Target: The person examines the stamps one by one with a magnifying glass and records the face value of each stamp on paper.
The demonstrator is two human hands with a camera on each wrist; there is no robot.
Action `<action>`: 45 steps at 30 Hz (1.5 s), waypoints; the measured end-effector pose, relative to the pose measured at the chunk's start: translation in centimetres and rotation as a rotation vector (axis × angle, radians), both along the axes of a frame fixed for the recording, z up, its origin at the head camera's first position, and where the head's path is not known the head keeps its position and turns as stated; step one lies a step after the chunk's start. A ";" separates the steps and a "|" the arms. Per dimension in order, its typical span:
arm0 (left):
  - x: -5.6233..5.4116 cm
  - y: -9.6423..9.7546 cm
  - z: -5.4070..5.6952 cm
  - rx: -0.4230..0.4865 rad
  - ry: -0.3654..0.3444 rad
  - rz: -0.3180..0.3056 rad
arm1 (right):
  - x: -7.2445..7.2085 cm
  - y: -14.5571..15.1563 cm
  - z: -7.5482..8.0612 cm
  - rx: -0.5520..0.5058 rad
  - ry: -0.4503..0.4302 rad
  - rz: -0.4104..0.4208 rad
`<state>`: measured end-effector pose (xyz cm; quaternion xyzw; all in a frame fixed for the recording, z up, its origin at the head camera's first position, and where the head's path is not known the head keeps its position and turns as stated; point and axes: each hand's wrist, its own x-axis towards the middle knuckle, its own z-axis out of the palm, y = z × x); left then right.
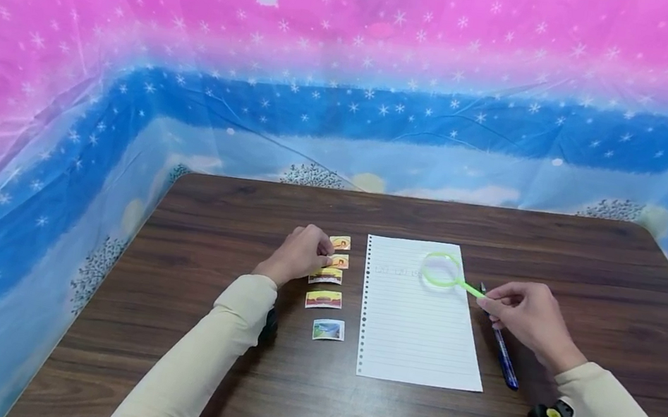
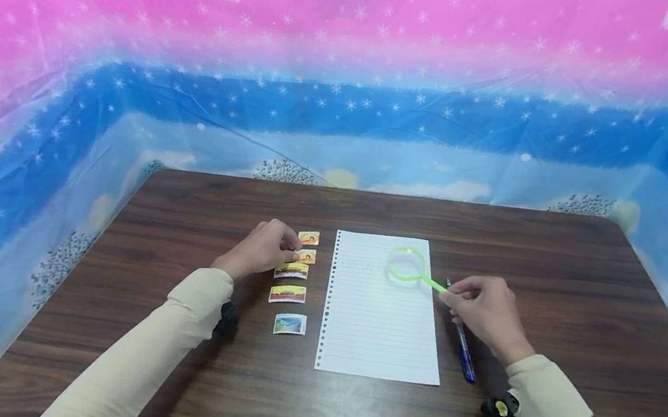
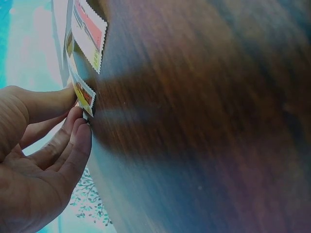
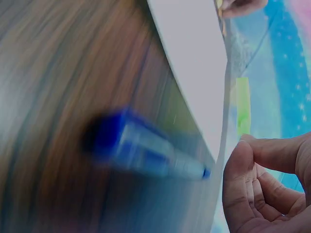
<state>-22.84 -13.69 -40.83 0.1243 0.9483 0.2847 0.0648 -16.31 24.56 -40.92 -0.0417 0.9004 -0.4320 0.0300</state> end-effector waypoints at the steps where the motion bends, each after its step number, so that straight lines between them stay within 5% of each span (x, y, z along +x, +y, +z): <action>1: 0.0 0.0 0.0 -0.001 -0.001 0.001 | -0.1 -0.5 0.0 -0.006 -0.003 0.010; 18: 0.0 0.0 -0.2 0.007 0.016 -0.007 | -1.9 -8.5 -0.2 0.008 -0.001 0.136; 45: 0.0 -0.2 0.0 0.015 0.005 -0.017 | -3.5 -13.2 -1.0 -0.079 -0.040 0.149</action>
